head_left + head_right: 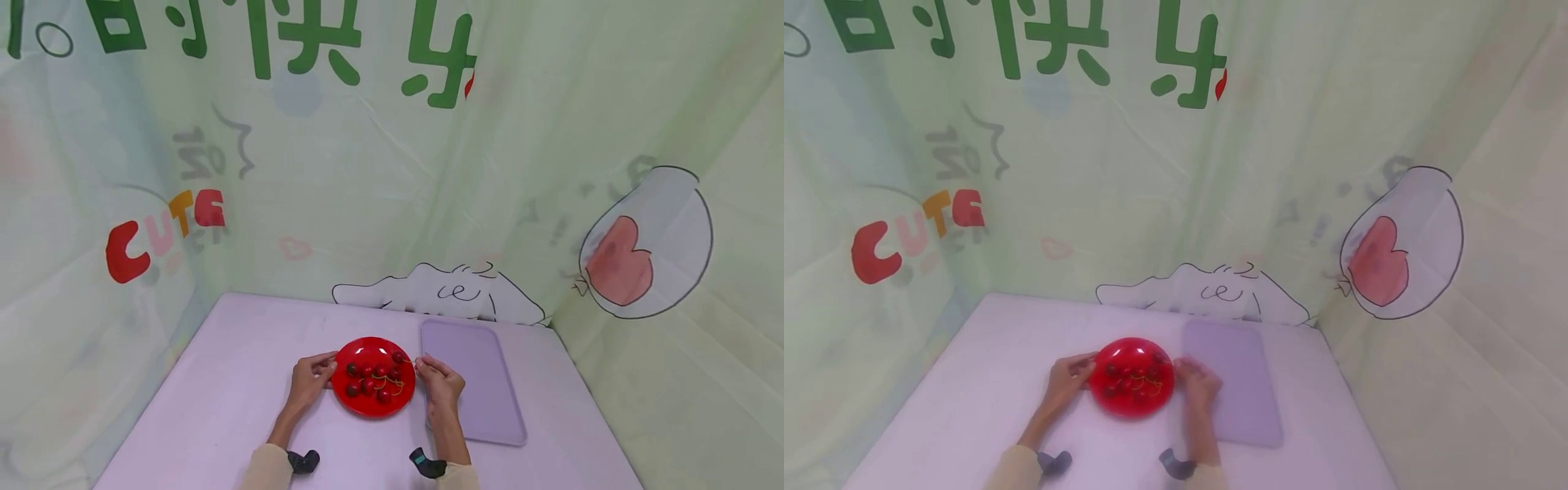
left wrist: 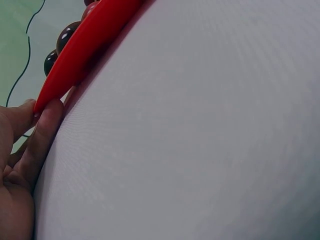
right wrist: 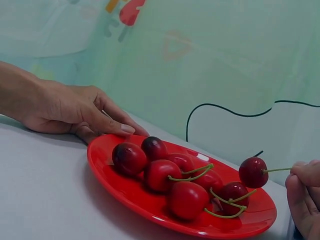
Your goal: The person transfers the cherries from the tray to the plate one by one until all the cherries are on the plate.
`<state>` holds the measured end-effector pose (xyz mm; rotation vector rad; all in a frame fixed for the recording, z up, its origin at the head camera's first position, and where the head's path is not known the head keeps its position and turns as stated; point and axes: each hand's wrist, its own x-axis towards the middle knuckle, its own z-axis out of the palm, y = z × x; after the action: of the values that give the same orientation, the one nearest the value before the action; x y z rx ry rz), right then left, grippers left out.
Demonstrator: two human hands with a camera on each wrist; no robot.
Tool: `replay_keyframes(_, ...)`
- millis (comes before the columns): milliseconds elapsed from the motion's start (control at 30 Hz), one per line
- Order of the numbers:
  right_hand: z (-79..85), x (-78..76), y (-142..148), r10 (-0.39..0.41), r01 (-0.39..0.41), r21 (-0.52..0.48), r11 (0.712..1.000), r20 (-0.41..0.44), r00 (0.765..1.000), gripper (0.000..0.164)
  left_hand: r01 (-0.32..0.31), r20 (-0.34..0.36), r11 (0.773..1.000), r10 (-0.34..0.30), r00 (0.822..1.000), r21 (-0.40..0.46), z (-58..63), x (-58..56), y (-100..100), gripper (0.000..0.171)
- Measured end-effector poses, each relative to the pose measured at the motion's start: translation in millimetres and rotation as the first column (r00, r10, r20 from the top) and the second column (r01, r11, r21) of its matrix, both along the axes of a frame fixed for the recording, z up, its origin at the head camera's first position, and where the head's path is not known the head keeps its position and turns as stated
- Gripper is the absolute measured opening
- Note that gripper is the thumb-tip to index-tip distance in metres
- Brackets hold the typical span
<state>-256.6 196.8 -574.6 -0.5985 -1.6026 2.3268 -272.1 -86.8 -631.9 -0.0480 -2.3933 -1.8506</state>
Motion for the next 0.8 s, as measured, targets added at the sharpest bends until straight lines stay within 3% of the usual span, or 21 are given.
replay_keyframes(433,-12.2,-8.0,-5.9,-0.038,0.039,0.031,0.999,-0.032,0.999,0.028,0.017,-0.014,1.0,-0.017,1.0,0.017,-2.3,0.2,1.0,0.034)
replay_keyframes(800,-22.2,-10.1,-11.7,-0.055,0.071,0.22,0.973,-0.077,0.996,0.021,0.008,-0.02,1.0,-0.008,1.0,0.007,-1.2,-2.6,-1.8,0.033)
